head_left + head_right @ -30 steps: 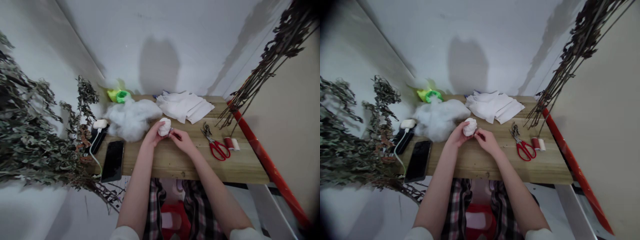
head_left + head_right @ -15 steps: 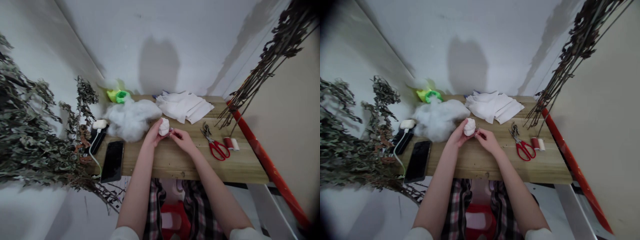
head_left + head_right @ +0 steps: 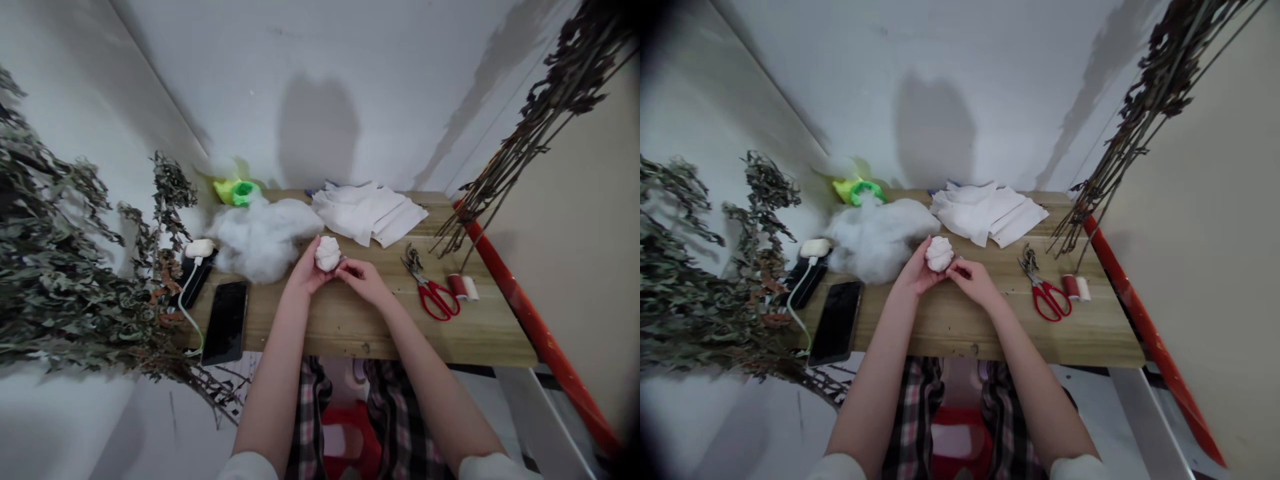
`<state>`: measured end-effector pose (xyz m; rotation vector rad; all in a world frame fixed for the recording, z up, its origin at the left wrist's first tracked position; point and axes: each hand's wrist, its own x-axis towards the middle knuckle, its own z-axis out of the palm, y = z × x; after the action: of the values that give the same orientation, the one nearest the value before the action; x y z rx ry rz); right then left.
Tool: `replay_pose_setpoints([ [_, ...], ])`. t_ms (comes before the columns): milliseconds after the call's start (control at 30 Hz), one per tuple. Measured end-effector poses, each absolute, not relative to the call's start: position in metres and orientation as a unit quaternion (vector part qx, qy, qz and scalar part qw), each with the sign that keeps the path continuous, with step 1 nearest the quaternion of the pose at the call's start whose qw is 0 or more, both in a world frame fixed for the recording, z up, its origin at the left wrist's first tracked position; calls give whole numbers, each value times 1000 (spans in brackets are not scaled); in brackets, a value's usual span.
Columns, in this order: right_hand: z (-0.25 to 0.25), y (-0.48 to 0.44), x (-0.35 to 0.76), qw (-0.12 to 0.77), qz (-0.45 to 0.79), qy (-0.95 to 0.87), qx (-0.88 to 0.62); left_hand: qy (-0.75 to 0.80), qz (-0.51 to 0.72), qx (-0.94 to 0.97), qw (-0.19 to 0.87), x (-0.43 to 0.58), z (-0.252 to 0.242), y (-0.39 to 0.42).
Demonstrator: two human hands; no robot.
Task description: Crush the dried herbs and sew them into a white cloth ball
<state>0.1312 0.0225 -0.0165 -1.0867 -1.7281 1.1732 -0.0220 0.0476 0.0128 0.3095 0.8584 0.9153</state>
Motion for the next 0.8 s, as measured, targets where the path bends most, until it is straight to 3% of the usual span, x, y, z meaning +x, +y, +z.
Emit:
replay_pose_setpoints([
  [500,-20,26,136,376,455,-689,-422,393,392,172,814,-21,10,47],
  [800,-20,25,137,372,454,-688,-428,452,437,232,742,-14,8,48],
])
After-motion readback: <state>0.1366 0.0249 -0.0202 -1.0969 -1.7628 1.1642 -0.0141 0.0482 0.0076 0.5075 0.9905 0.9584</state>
